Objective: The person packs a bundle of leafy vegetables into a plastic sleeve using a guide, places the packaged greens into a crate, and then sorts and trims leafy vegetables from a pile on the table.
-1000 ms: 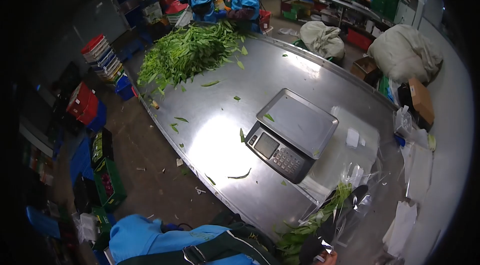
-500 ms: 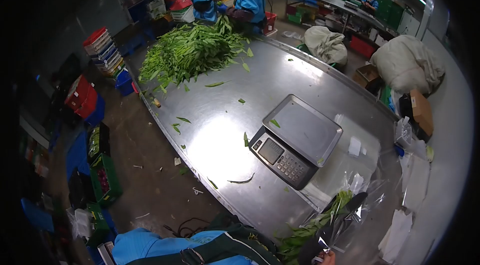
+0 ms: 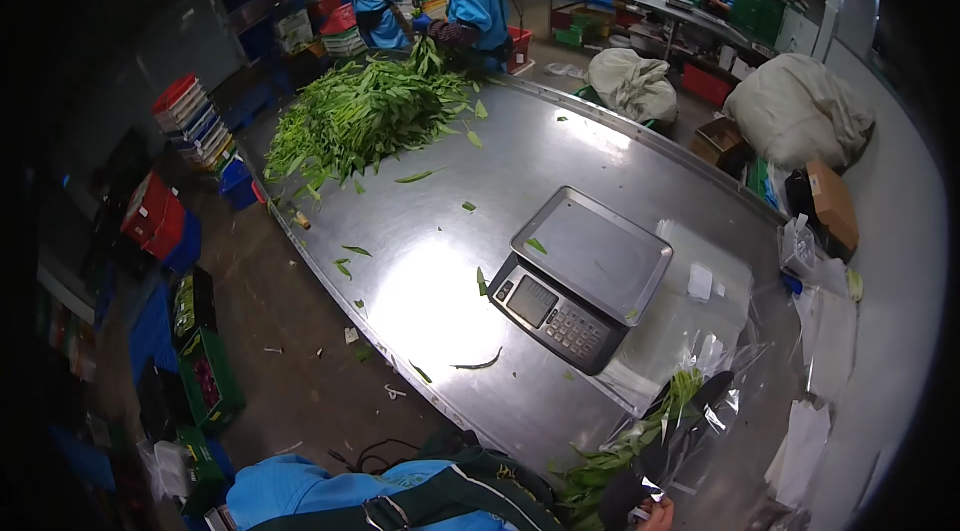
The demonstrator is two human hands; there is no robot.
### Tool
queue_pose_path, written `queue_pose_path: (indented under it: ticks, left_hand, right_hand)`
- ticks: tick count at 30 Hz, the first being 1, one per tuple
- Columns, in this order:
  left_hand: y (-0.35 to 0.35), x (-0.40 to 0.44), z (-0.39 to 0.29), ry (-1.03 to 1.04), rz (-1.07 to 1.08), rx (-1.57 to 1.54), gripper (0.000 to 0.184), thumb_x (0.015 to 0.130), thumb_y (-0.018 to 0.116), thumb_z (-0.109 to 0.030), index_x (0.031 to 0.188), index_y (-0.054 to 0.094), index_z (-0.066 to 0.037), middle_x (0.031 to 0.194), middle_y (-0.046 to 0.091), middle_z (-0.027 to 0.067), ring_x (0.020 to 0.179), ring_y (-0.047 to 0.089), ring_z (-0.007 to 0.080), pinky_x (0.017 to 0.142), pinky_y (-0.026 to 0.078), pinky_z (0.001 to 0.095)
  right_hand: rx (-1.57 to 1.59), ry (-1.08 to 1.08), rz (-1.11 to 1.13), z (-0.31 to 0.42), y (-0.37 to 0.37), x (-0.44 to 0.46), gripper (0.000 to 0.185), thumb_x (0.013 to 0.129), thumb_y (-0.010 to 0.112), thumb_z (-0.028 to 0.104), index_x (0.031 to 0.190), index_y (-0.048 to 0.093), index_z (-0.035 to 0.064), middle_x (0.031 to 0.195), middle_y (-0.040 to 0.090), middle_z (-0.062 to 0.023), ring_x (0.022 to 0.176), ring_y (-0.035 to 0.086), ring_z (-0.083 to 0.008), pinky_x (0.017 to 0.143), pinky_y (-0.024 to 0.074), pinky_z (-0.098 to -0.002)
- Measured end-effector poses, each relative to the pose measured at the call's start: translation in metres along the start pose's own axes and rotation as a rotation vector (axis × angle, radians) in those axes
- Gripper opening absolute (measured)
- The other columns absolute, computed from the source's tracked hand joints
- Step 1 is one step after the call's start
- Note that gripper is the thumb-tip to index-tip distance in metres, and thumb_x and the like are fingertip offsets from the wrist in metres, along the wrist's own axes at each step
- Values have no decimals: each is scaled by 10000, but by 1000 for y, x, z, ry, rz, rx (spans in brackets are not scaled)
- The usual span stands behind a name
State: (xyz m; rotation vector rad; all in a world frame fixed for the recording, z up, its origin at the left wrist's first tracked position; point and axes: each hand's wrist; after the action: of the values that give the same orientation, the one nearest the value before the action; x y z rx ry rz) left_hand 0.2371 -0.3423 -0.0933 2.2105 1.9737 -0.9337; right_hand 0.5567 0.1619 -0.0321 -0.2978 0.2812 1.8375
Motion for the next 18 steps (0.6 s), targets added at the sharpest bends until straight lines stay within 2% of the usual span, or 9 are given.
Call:
queue_pose_path:
  ticks: [7,18]
  left_hand:
    - [3,-5,-1,-34,-83,-72,255,866,563,-154,1082,614,-29,999,638,136,882,622,248,793,496,361]
    - [19,-17,0,-100,-267,-202,254,870,558,-159,1074,620,-22,997,644,133,876,625,239,789,497,356]
  right_hand:
    - [-92,-56,-52,5,5,-7,125,843,505,111,841,562,-1,720,525,-46,567,482,-111,481,371,-219]
    - [-101,-23,-6,10,8,-10,162,855,507,135,890,584,-4,746,547,-46,582,503,-114,485,387,-223]
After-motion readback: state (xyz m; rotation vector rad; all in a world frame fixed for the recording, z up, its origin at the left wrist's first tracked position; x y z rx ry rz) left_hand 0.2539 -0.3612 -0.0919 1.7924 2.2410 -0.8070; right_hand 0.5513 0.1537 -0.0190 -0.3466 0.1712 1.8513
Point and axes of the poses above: each hand's wrist, its own x-axis towards the middle knuckle, its own y-axis out of the palm, z = x × y
